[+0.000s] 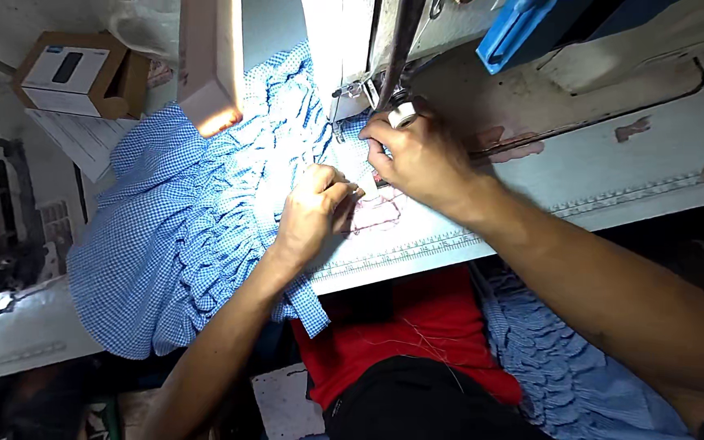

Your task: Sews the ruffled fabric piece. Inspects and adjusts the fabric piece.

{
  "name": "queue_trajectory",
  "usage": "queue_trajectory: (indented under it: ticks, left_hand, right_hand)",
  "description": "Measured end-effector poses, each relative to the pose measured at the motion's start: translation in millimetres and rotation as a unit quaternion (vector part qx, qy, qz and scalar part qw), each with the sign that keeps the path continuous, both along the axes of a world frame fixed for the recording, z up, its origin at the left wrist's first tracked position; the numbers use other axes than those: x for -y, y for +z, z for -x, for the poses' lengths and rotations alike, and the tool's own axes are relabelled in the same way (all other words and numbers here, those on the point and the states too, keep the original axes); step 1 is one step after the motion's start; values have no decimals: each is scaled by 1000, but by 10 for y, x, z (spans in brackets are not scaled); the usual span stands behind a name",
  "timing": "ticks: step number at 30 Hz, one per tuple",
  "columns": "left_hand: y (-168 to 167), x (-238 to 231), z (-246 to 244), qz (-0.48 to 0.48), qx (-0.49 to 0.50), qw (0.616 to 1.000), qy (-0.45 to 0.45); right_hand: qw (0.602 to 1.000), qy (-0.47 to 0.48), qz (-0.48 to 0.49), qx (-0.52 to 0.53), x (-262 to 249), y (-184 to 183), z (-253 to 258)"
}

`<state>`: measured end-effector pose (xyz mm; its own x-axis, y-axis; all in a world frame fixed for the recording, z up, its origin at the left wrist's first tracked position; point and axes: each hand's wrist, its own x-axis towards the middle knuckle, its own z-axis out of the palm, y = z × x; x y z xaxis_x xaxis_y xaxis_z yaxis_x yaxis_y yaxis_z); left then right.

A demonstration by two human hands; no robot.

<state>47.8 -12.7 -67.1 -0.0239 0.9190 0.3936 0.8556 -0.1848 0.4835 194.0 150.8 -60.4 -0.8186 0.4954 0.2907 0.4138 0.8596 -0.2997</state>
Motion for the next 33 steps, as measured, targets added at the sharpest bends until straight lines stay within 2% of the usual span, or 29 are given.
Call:
queue_trajectory:
  ticks: [3,10,14,22,26,29,31,33]
  left_hand:
    - [-7,-120,17,5,34,999,21]
    - [-46,-300,154,15,4,999,28]
    - [-38,-364,225,16,-8,999,38]
    - [-55,-399,314,11,-60,998,18]
    - [-69,-398,372,1,-51,999,-5]
    - [24,-448,459,25,-34,999,-13]
    - [106,-551,573,20,-47,999,-5]
    - [150,-682,714,27,-87,995,33]
  right_hand:
    - [1000,-16,-14,15,-19,2,26]
    - [997,-55,-50,4,-64,9,111]
    - [998,-62,-25,19,-113,11,197]
    - [996,-80,-18,29,-210,75,349]
    - [997,-69,-21,-9,-257,18,353]
    - [999,-38,5,-39,-98,52,55]
    - [994,-15,18,-109,155,238,-456]
    - [980,-34,-18,-194,46,445,-1143]
